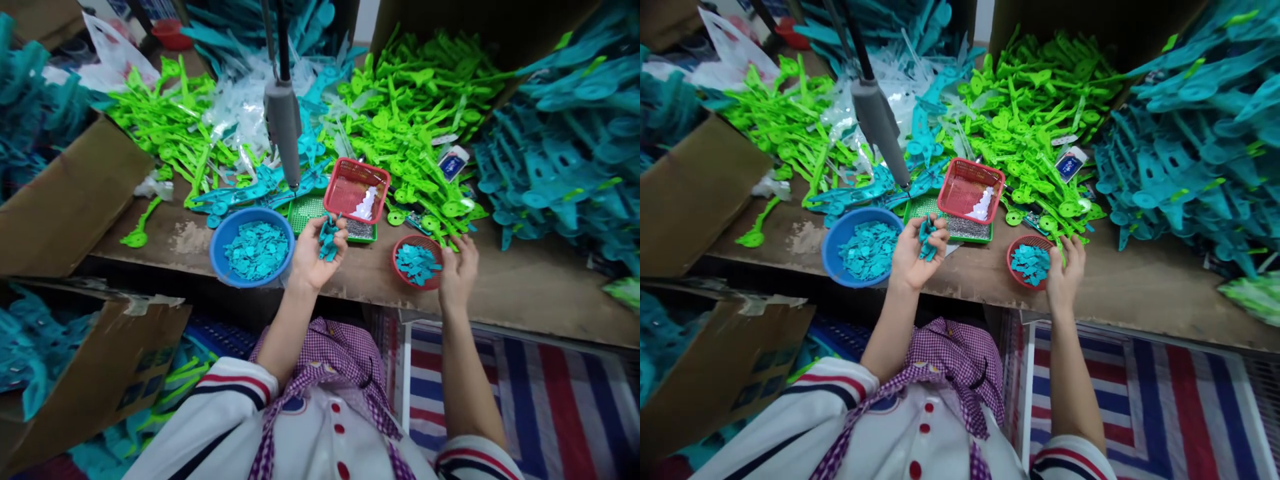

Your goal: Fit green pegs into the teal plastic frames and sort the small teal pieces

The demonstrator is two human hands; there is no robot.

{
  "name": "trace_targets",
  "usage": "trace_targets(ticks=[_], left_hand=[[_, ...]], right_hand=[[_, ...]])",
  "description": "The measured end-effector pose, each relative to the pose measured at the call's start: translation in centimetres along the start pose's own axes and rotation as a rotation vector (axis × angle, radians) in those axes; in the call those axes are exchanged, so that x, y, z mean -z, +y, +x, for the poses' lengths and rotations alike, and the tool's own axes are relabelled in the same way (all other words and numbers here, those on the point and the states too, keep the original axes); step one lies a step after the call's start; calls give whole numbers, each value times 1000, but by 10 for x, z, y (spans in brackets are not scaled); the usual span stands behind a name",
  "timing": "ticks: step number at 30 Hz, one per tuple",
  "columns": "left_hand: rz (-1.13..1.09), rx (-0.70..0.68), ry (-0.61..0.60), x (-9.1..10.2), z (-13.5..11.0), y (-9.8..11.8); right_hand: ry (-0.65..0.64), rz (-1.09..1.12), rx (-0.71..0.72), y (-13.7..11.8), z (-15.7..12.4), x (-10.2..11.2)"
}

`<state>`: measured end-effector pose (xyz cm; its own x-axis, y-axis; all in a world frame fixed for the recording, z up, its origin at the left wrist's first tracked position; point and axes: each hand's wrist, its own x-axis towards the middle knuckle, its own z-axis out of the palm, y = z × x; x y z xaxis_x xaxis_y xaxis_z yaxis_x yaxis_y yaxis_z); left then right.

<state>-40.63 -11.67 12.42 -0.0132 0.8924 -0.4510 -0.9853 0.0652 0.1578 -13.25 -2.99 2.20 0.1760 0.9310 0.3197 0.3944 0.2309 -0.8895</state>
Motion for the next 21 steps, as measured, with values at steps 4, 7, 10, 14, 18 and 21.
trace_targets(ticks=[4, 7, 10, 14, 18, 21], left_hand=[[78, 137, 176, 45, -18, -7], [141, 218, 269, 80, -39, -17], [175, 236, 301, 101, -56, -27], [172, 152, 388, 108, -61, -31], [162, 77, 417, 108, -54, -23], [157, 60, 411, 109, -49, -16]], right_hand=[[-180, 24, 30, -25, -35, -24], [-506, 158, 44, -43, -64, -76], [-837, 85, 205, -57, -84, -136], [-1005, -394, 442, -68, -92, -186], [-1032, -639, 539, -73, -89, -196], [-1064, -649, 504, -77, -85, -195]])
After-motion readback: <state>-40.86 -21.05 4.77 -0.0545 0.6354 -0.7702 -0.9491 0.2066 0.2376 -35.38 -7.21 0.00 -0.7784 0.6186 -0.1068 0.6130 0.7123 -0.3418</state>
